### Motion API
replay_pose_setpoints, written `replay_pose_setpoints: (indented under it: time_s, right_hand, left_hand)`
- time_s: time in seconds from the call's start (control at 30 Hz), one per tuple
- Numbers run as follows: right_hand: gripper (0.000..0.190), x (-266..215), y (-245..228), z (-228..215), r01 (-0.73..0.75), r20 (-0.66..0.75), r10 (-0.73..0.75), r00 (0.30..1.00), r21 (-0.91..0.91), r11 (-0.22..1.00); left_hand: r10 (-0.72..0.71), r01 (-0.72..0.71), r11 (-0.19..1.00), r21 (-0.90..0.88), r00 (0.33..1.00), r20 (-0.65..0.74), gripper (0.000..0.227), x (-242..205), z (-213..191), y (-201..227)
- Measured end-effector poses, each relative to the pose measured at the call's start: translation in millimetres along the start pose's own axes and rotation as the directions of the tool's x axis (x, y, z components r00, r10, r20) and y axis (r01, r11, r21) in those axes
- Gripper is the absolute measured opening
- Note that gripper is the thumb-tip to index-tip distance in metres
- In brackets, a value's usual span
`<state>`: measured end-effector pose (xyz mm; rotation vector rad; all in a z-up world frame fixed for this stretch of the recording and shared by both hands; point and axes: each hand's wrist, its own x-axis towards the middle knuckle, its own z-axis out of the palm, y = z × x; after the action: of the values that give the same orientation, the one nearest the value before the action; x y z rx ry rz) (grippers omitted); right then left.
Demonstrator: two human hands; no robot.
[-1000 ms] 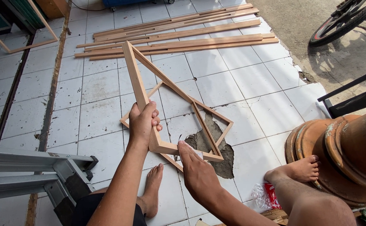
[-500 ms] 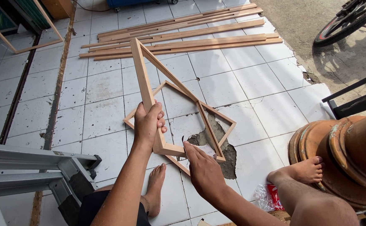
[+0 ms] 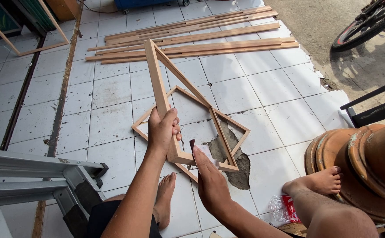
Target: Sanding the joints and edges of a wooden frame manually with sandpaper to smooth the surface.
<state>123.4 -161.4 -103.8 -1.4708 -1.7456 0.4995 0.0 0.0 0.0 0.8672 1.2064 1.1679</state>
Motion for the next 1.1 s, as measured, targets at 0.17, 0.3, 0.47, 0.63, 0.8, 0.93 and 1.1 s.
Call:
replay_pose_setpoints:
  time_s: [0.17, 0.3, 0.47, 0.63, 0.8, 0.93, 1.1]
  right_hand:
    - [0.078, -28.1, 130.0, 36.9, -0.447, 0.163, 0.474, 0.865, -0.18, 0.876]
    - [0.063, -0.8, 72.2, 24.8, -0.435, 0.083, 0.441, 0.894, -0.078, 0.897]
    - [0.069, 4.9, 30.2, 11.0, 0.023, -0.032, -0.022, 0.999, 0.037, 0.999]
    - [0.064, -2.4, 99.1, 19.0, -0.392, 0.117, 0.396, 0.911, -0.057, 0.918]
    - [0.057, 6.5, 53.8, -1.2, -0.167, 0.054, 0.165, 0.985, 0.027, 0.986]
    - [0.064, 18.3, 39.8, -13.4, -0.018, 0.026, 0.017, 1.0, 0.025, 1.0]
    - [0.063, 22.6, 115.6, 11.5, -0.458, 0.199, 0.483, 0.853, -0.162, 0.874]
  left_hand:
    - [-0.019, 0.018, 0.999, -0.044, 0.999, -0.026, 0.022, 8.7, -6.8, 2.6]
    - [-0.022, 0.02, 0.997, -0.069, 0.999, -0.026, 0.02, 11.3, -5.1, 0.2]
    - [-0.016, 0.014, 0.996, -0.087, 0.999, -0.032, 0.023, 8.1, -0.6, 1.2]
    - [-0.004, 0.006, 0.997, -0.073, 1.0, 0.017, 0.023, 9.8, 3.3, 6.4]
    - [0.01, -0.002, 0.99, -0.14, 0.999, 0.052, 0.021, 28.4, 2.0, -1.5]
    - [-0.008, -0.001, 0.99, -0.138, 0.998, -0.064, 0.025, 19.8, 10.3, 16.1]
    - [-0.087, 0.068, 0.988, -0.135, 0.986, -0.14, 0.028, 31.3, -5.9, 14.1]
